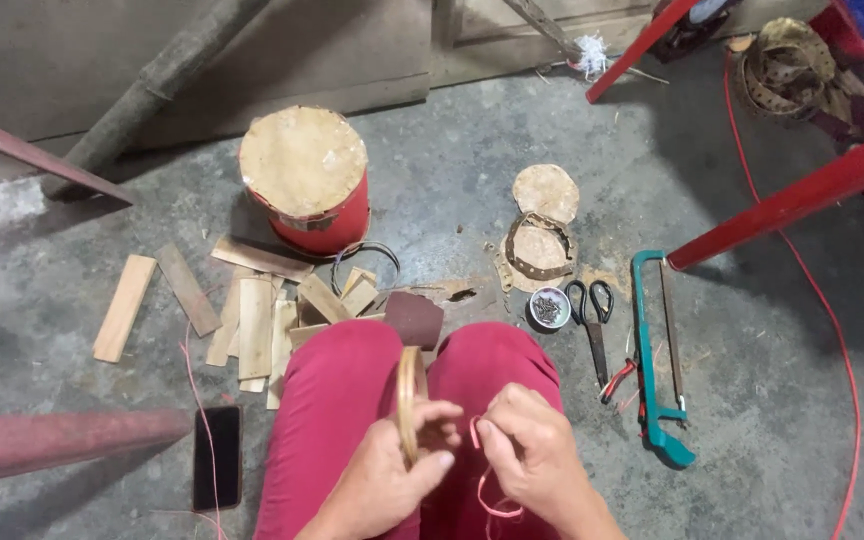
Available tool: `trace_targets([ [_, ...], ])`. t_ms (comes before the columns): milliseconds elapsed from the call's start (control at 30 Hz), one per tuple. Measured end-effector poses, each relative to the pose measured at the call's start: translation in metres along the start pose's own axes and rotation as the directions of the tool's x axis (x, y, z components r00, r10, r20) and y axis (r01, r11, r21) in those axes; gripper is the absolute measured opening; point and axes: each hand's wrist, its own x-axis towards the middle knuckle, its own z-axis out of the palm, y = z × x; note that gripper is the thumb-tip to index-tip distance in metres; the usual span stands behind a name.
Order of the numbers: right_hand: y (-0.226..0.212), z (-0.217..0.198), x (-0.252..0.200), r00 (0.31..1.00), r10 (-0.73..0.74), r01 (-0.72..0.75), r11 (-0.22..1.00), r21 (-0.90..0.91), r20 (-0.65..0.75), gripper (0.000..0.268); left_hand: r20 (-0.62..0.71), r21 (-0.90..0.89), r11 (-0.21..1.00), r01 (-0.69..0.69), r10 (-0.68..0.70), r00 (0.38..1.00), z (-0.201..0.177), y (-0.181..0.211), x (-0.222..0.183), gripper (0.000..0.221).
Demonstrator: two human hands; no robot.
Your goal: Wrapping a thin rattan or wooden strip around a circular instrument hoop
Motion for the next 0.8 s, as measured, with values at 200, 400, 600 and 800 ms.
trace_targets([
  [200,-0.001,0.004,0.003,0.999,-0.003,-0.001,0.996,-0.087,-0.038,0.016,-0.12,0.026,0.997,-0.069,0.071,0.99,0.004,0.001,0.003,0.05],
  [400,0.001,0.013,-0.002,0.989,0.107,-0.107,0.994,0.0,-0.103,0.027,-0.07,0.086,0.952,-0.295,0.301,0.951,0.012,-0.018,0.005,0.041],
  [600,0.0,0.01,0.0,0.99,0.139,-0.14,0.99,0.026,0.036,0.012,-0.1,0.187,0.959,-0.213,0.234,0.967,0.004,-0.011,0.003,0.008],
  [800,0.011,0.017,0.007,0.973,0.222,-0.225,0.973,0.049,0.063,0.017,-0.32,0.24,0.96,-0.146,0.22,0.922,0.009,-0.025,-0.011,0.042],
])
